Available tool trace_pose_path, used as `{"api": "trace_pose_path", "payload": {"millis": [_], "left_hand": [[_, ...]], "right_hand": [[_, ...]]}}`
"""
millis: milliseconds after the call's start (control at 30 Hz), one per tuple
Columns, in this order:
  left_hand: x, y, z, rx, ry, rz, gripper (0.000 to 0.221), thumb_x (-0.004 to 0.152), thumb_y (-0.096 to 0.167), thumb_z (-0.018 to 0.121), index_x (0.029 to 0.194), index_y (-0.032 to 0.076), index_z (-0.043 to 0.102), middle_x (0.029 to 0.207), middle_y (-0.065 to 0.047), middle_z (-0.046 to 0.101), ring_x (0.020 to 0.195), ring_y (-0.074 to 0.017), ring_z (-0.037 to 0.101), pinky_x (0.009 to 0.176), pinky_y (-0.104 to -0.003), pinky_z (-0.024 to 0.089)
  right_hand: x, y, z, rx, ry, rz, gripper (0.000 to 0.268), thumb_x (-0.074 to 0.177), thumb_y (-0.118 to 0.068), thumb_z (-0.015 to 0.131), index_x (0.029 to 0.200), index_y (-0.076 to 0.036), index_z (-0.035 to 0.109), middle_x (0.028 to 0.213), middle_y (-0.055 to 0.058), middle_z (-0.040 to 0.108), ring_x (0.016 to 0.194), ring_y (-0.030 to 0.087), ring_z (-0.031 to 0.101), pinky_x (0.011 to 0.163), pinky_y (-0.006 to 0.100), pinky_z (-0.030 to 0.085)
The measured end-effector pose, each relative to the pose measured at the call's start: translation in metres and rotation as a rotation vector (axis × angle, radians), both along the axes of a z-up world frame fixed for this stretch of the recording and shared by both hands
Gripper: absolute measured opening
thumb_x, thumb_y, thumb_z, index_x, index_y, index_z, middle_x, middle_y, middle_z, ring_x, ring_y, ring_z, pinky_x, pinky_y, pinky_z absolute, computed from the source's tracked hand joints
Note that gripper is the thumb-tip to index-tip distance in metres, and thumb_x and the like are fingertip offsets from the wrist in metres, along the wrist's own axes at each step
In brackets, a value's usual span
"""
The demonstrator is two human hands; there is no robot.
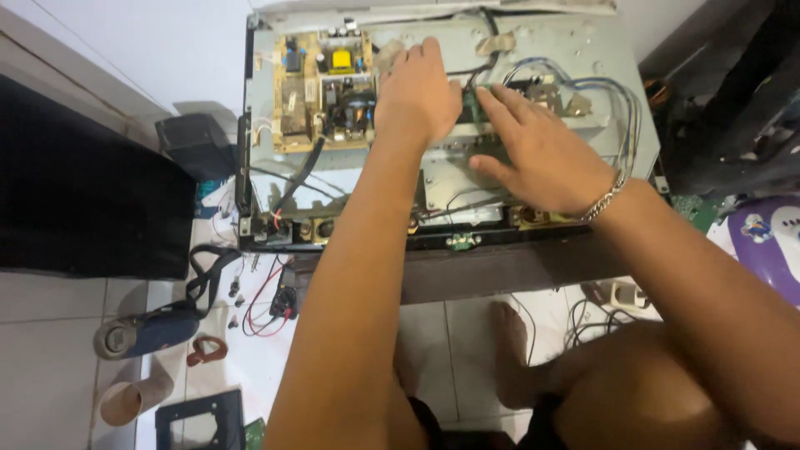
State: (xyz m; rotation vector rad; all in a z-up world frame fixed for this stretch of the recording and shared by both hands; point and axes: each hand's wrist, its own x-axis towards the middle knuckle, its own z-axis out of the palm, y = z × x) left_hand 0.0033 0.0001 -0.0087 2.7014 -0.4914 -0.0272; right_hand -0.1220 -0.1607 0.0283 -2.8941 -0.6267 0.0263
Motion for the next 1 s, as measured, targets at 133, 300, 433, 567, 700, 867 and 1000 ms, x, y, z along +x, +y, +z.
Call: {"api": "trace_pose_path", "payload": {"millis": [133,300,433,567,700,867,1000], "left_hand": [[0.005,-0.005,-0.001,0.065,0.103,0.010,0.047,0.099,0.036,0.048,0.134,0.008,0.059,0.148,-0.015,0.048,0.142,-0.0357,0.038,0.111,-0.058,0.035],[0.007,0.004,-0.021,0.026,-0.115,-0.061,0.044,0.098,0.043,0.057,0.117,0.005,0.067,0.125,-0.018,0.061,0.124,-0.0382,0.055,0.098,-0.058,0.048],[0.005,0.006,-0.022,-0.086,-0.303,-0.114,0.040,0.097,0.037,0.066,0.119,0.003,0.070,0.116,-0.023,0.069,0.107,-0.0434,0.062,0.095,-0.056,0.044],[-0.001,0.011,-0.014,-0.129,-0.447,-0.220,0.042,0.098,0.027,0.067,0.128,-0.003,0.063,0.120,-0.028,0.064,0.113,-0.0476,0.056,0.099,-0.057,0.043],[-0.014,0.004,0.002,-0.128,-0.351,-0.244,0.040,0.101,0.022,0.066,0.133,-0.003,0.064,0.127,-0.027,0.065,0.120,-0.0460,0.056,0.104,-0.054,0.041],[-0.010,0.010,-0.007,-0.060,-0.319,-0.243,0.022,0.108,0.016,0.065,0.117,0.002,0.078,0.119,-0.020,0.073,0.119,-0.0421,0.060,0.101,-0.052,0.045],[-0.006,0.013,-0.013,-0.033,-0.435,-0.305,0.017,0.111,0.012,0.070,0.114,-0.002,0.080,0.120,-0.019,0.075,0.115,-0.0396,0.067,0.104,-0.051,0.050]], "right_hand": [[-0.003,-0.023,-0.008,0.166,-0.264,-0.045,0.073,0.107,-0.037,0.060,0.162,0.000,0.028,0.169,0.026,0.015,0.156,0.045,0.022,0.124,0.057,0.027],[-0.011,-0.037,0.007,0.086,-0.148,-0.011,0.084,0.103,-0.042,0.060,0.165,-0.005,0.016,0.161,0.027,0.024,0.150,0.042,0.026,0.125,0.058,0.020],[-0.057,-0.077,0.063,0.521,0.020,-0.122,0.082,0.101,-0.043,0.050,0.160,0.003,0.016,0.169,0.025,0.017,0.158,0.036,0.017,0.126,0.048,0.014],[-0.112,-0.189,0.012,0.921,-0.523,-0.275,0.049,0.115,-0.024,0.045,0.158,-0.004,0.033,0.149,0.026,0.054,0.144,0.040,0.056,0.127,0.049,0.047],[-0.138,-0.255,-0.096,1.116,-0.633,-0.945,0.016,0.116,-0.019,0.053,0.120,-0.005,0.060,0.103,0.015,0.070,0.092,0.024,0.071,0.089,0.035,0.061],[-0.123,-0.283,-0.292,0.863,0.067,-1.174,0.040,0.089,0.007,0.046,0.117,-0.004,0.071,0.102,0.008,0.079,0.082,0.019,0.071,0.076,0.032,0.057],[-0.111,-0.293,-0.400,0.165,0.453,-1.018,0.039,0.077,-0.021,0.071,0.113,-0.009,0.070,0.110,0.021,0.071,0.102,0.044,0.069,0.087,0.052,0.058]]}}
